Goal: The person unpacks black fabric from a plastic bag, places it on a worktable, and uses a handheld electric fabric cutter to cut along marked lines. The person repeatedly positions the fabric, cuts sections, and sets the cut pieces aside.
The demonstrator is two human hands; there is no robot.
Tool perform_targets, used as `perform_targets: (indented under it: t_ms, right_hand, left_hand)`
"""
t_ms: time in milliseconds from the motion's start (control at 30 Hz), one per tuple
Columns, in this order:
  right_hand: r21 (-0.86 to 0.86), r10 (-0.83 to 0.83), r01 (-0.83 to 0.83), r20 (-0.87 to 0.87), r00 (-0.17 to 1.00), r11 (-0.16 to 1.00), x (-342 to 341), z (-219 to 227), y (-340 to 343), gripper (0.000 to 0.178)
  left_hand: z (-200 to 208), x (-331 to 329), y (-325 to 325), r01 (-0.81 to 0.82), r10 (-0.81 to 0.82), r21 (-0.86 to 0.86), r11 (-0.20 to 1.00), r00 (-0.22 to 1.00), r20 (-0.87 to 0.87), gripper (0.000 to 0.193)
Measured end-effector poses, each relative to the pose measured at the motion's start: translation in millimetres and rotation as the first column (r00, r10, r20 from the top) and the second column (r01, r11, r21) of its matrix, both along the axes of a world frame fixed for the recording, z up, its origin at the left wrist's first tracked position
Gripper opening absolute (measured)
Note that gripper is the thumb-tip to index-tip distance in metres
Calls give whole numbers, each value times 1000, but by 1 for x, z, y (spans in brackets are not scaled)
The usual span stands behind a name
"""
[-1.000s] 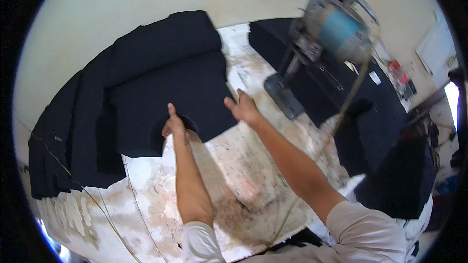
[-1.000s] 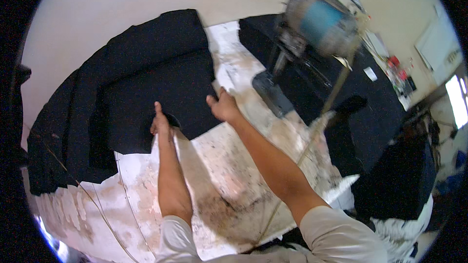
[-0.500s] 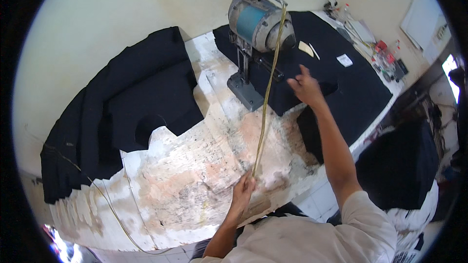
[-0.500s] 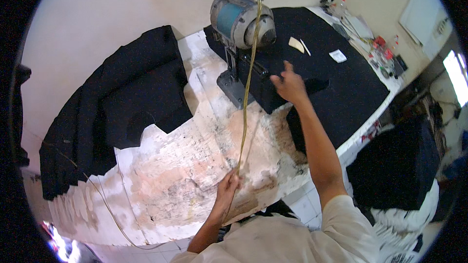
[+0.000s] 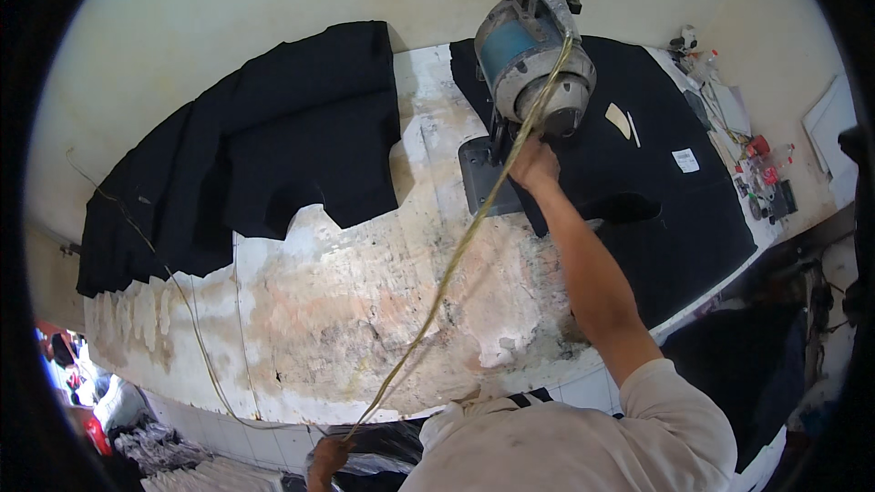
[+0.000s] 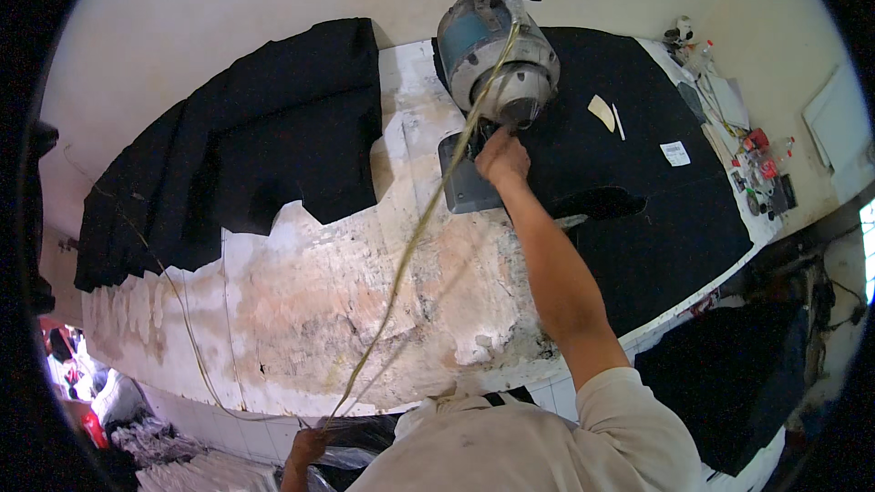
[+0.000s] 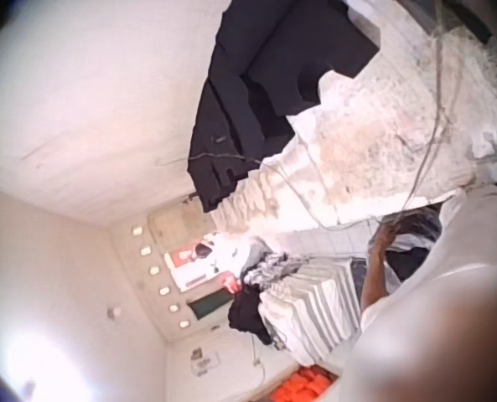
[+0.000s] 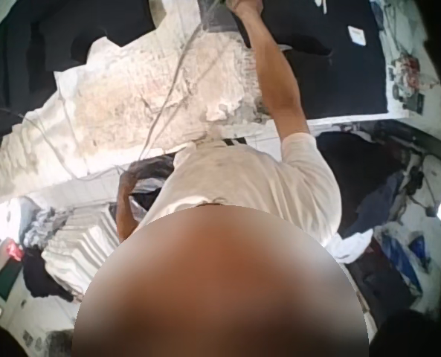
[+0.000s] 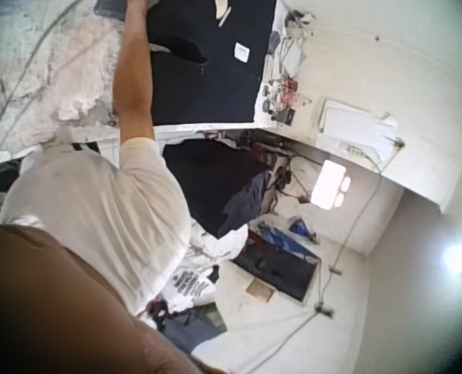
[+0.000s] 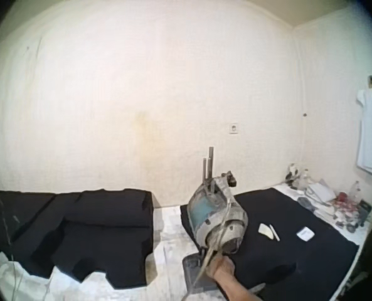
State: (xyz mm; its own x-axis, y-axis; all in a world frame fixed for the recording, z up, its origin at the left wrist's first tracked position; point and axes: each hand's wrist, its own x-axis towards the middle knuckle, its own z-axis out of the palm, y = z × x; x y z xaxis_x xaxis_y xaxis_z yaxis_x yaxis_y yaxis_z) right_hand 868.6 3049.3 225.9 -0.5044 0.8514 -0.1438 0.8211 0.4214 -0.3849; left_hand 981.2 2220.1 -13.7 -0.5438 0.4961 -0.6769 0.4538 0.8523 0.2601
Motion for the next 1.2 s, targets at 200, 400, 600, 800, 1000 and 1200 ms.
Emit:
perform_targets:
  t_ms: [200,400,600,800,1000,1200]
  right_hand:
    - [14,36,-36,28,999,999,24,-27,-25,62]
    - [296,285,-273,3,959,915,73,-42,-17,69]
    - [50,229,-229,7,973,972,80,-21,-17,67]
    - [157,286,-262,-159,945,952,79,-17,-28,58]
    - [11,238,-252,-373,897,968,76,-20,-23,55]
    - [-250,-95,9,-332,939,968,74,-14,-32,59]
  left_hand:
    - [55,-215,16,20,-40,-395,919,998,-43,32]
    - [218,-411,419,92,113,909,407,982,-150,31]
    - [322,-414,768,-412,-462,766,494,621,633,74]
    - [297,-405,843,385,-700,854,350,713,-34,49]
    - [255,-402,871,461,-653,877,137,707,-270,72]
    - [261,-406,867,823,-402,513,-245,395,-826,65]
